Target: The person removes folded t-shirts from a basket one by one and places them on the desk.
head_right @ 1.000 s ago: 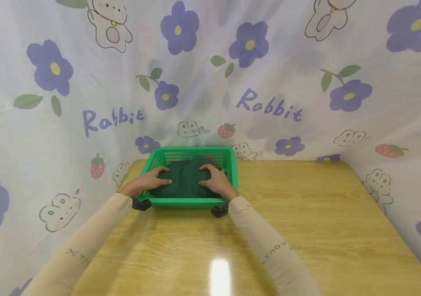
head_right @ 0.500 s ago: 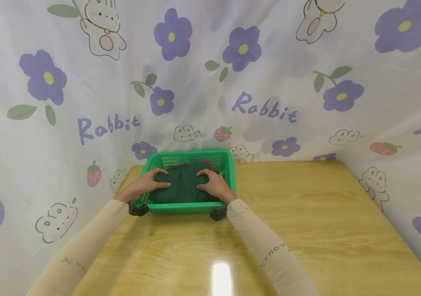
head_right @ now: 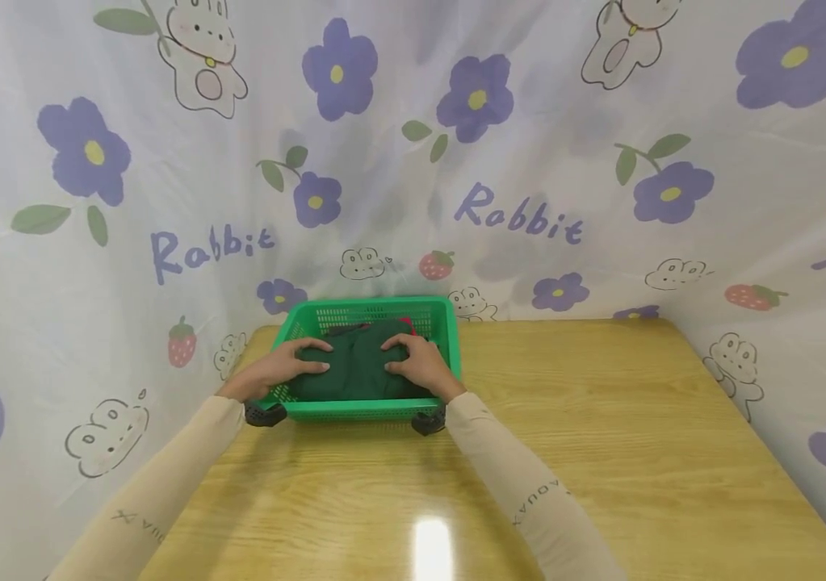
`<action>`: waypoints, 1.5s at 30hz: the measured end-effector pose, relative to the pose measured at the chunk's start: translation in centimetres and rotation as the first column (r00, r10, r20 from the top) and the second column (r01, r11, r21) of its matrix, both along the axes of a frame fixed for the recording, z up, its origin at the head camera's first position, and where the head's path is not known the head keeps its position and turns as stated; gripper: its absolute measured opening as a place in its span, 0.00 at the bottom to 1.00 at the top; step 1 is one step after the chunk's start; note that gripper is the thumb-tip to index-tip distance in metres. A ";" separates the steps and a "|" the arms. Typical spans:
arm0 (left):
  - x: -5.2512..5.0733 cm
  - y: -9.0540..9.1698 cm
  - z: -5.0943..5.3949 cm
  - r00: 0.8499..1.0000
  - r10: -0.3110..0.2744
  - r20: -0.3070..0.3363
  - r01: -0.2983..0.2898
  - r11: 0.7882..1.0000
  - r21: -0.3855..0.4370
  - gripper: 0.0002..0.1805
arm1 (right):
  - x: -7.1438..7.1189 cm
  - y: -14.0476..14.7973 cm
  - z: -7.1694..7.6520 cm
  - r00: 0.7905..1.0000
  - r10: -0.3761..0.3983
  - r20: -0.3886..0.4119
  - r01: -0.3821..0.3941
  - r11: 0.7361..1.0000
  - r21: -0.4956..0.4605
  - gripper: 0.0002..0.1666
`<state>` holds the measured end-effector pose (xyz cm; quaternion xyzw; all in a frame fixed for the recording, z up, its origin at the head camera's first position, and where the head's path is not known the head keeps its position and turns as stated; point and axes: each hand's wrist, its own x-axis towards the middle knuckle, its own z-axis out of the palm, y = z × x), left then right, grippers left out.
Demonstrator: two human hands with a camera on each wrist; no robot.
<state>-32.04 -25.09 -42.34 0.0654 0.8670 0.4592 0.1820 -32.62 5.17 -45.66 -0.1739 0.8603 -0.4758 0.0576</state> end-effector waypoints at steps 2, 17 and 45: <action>0.2 0.0 0.1 1.000 0.005 -0.011 -0.005 1.000 0.010 0.26 | 0.1 0.1 0.1 1.000 -0.001 -0.013 0.001 1.000 0.000 0.19; 1.3 0.4 0.7 0.993 -0.002 -0.114 0.008 0.999 0.046 0.26 | 0.8 1.2 1.2 0.993 0.004 -0.114 -0.007 1.000 -0.027 0.20; 1.9 3.5 2.5 0.988 -0.040 -0.149 0.052 0.995 0.081 0.25 | 1.5 5.6 3.6 0.997 0.005 -0.082 -0.009 0.999 -0.043 0.21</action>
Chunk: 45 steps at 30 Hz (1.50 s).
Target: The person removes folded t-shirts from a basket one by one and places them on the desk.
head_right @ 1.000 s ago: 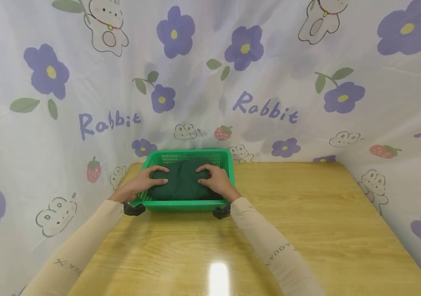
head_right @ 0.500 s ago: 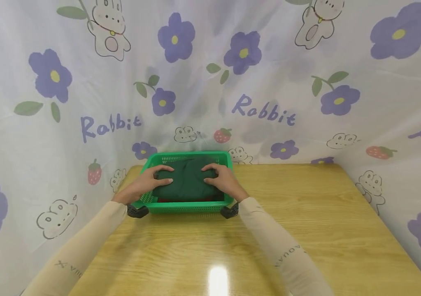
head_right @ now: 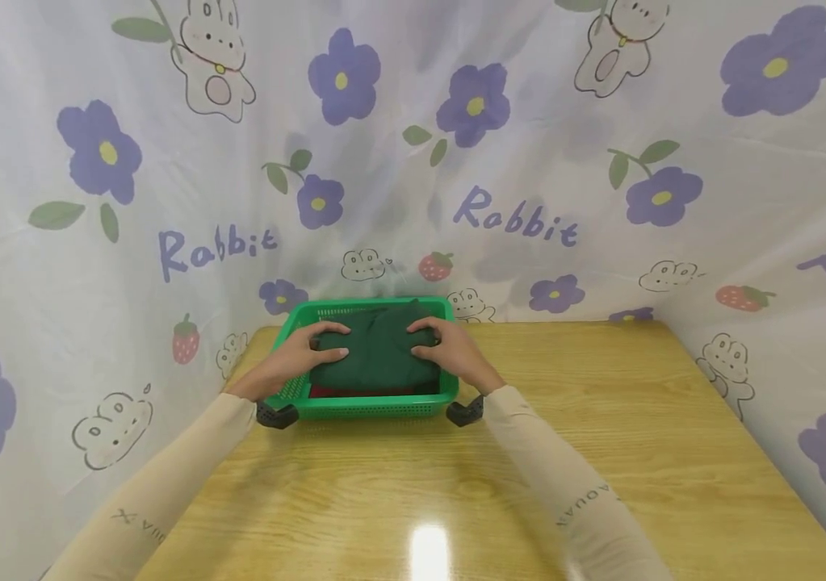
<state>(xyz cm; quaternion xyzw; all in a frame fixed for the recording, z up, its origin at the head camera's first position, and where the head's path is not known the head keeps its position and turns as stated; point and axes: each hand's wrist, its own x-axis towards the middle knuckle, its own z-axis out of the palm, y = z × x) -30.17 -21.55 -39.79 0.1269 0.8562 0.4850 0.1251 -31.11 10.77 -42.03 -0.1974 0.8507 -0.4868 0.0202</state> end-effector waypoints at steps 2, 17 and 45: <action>0.0 0.3 0.1 1.000 -0.007 -0.007 0.007 1.000 -0.004 0.26 | 0.0 0.4 0.1 1.000 -0.002 -0.001 0.002 1.000 -0.004 0.21; 0.5 3.0 0.7 1.000 -0.026 -0.004 0.026 1.000 -0.001 0.25 | 0.7 3.2 0.5 1.000 -0.024 -0.008 0.024 1.000 0.009 0.21; -0.7 8.2 0.7 0.994 -0.108 -0.021 0.109 0.988 0.108 0.23 | 1.4 8.8 0.8 0.995 -0.093 -0.021 0.094 0.995 0.025 0.21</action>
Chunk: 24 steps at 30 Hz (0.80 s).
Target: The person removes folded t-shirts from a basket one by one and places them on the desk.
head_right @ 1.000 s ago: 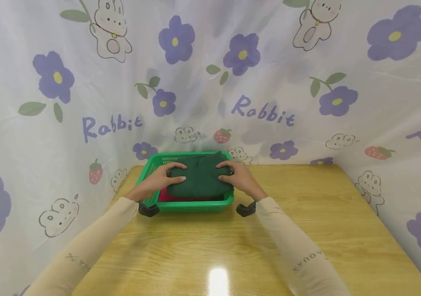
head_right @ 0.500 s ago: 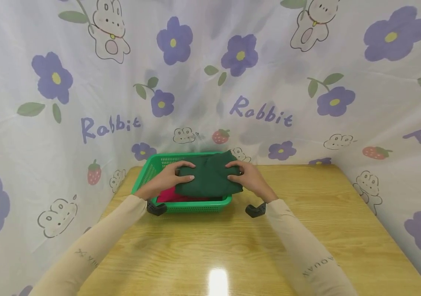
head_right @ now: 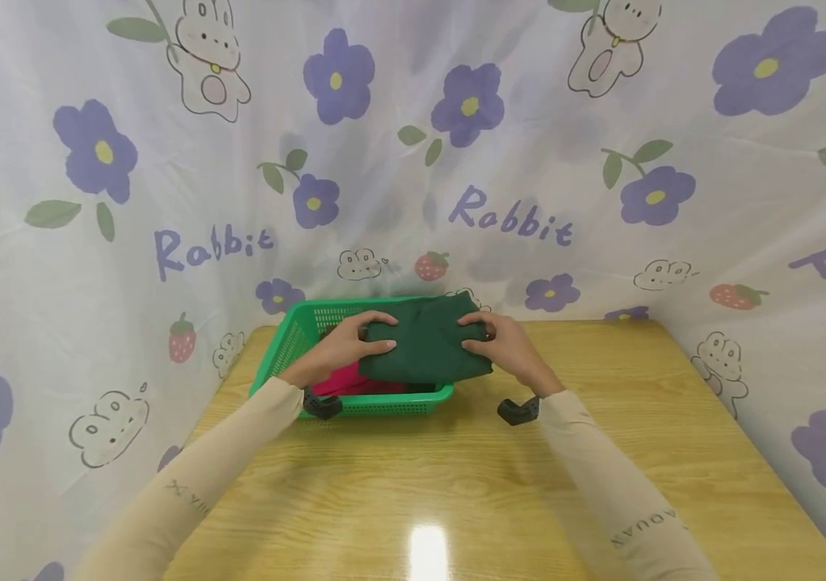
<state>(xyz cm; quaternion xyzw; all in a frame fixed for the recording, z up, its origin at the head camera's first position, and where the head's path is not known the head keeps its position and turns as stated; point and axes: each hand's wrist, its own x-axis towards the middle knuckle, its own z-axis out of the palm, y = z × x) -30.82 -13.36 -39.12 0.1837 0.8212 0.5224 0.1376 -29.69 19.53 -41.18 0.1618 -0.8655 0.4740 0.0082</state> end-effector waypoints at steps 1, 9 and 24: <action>0.0 0.2 0.0 1.000 -0.002 0.004 0.002 1.000 0.008 0.22 | 0.1 0.2 0.1 1.000 -0.001 0.000 0.001 1.000 0.003 0.21; -0.3 1.8 0.0 1.000 -0.022 0.015 0.022 0.998 0.052 0.22 | 0.3 1.8 0.4 1.000 0.005 0.007 -0.005 1.000 -0.016 0.23; -1.2 5.9 -0.6 0.998 -0.066 0.011 0.065 0.997 0.052 0.23 | 0.6 5.8 -0.1 0.999 -0.053 0.000 0.053 0.998 0.038 0.24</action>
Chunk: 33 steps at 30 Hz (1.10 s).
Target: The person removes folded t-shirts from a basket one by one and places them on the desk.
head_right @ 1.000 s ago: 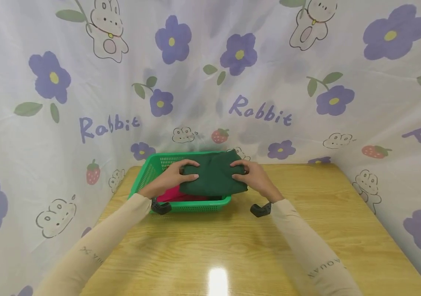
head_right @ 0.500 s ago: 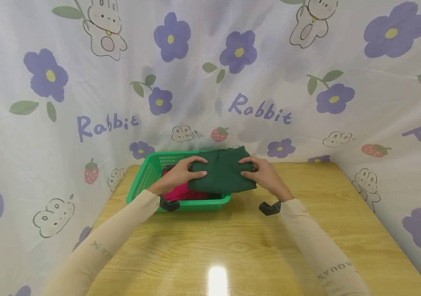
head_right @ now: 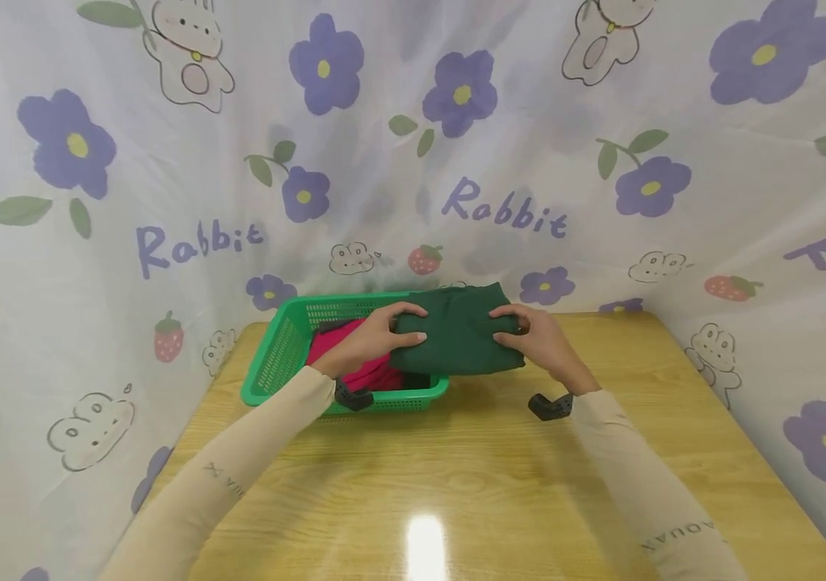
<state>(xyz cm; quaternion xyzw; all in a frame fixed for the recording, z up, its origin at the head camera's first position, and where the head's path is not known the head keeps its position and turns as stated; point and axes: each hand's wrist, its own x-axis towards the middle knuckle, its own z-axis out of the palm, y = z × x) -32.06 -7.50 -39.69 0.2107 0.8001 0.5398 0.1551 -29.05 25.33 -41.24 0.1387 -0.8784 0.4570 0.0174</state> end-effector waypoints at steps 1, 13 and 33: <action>0.0 0.3 0.0 1.000 -0.001 -0.003 0.001 1.000 0.000 0.23 | 0.0 0.3 0.0 1.000 -0.004 0.002 0.004 1.000 0.000 0.24; -0.3 4.2 -0.5 0.999 -0.026 -0.025 0.026 0.999 -0.021 0.23 | 1.0 3.8 -0.2 0.997 -0.071 0.030 0.071 0.997 0.025 0.26; -0.5 10.6 -1.7 0.996 -0.081 -0.033 0.080 0.996 -0.043 0.23 | 1.8 9.7 -2.0 0.992 -0.097 0.075 0.097 0.995 -0.005 0.28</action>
